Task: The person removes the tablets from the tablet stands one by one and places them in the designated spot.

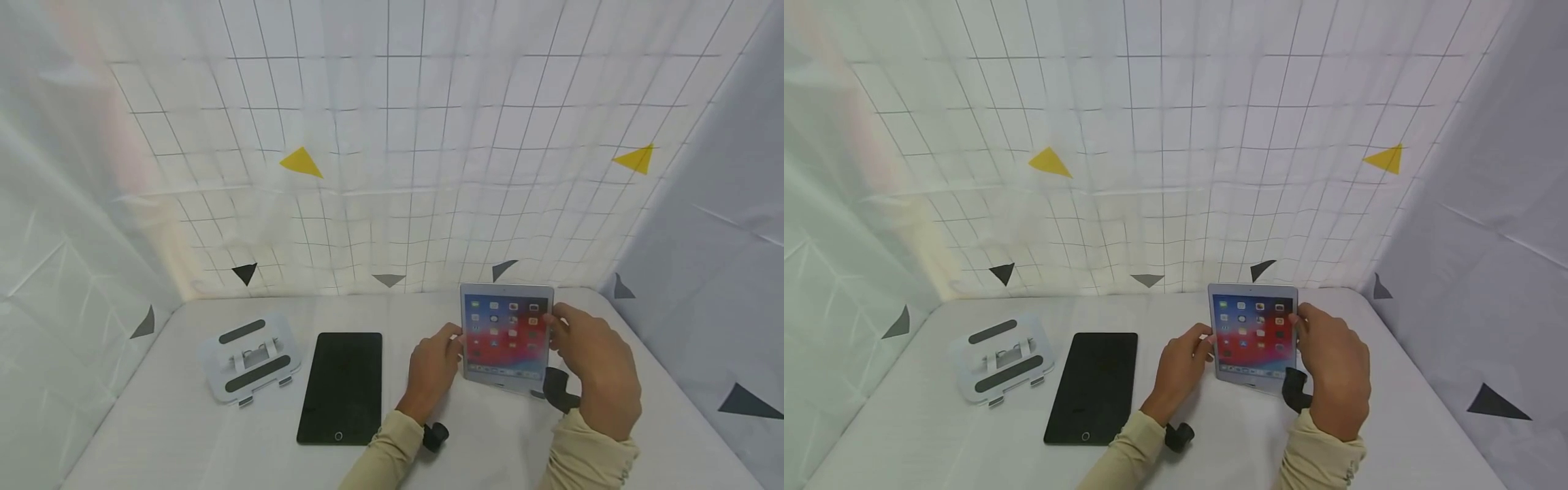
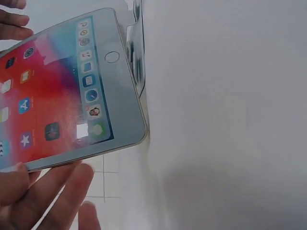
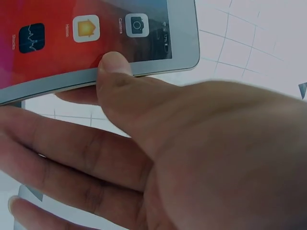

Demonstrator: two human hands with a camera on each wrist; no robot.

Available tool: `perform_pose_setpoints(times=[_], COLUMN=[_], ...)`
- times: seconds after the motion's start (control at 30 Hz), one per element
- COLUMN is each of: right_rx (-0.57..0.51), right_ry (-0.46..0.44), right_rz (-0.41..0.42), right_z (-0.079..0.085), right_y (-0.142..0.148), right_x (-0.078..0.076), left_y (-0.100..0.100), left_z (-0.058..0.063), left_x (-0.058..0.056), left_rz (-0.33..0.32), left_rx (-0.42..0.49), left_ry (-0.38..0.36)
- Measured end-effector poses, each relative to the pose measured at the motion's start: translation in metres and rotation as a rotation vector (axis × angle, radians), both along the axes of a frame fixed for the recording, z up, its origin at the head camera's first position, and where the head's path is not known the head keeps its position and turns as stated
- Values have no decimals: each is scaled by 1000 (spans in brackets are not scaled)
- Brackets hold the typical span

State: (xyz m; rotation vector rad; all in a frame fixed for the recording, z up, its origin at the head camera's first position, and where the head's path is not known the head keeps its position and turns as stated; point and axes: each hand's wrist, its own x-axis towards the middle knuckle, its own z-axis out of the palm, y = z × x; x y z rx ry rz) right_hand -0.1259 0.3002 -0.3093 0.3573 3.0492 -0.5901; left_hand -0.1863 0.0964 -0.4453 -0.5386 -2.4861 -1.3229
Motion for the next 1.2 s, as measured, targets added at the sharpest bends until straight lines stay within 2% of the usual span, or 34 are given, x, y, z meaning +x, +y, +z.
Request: perform_pose_setpoints(times=[0.2,0.5,0.83,1.1,1.2], right_rx=[-14,2,-34,-41,-44], right_ry=[8,28,-2,-23,-31], right_rz=[17,49,62,101,115], right_z=[0,-1,-2,-1,-2], right_y=[-2,-6,-12,-18,-18], right_x=[-1,-4,-10,-15,-17], left_y=[-6,-11,-19,-25,-28], left_z=[6,9,14,15,15], left_x=[-1,-4,-10,-12,-12], left_rz=[-10,-29,-26,-57,-53], left_rx=[29,84,85,85,73], left_ry=[-41,-111,-103,-210,-228])
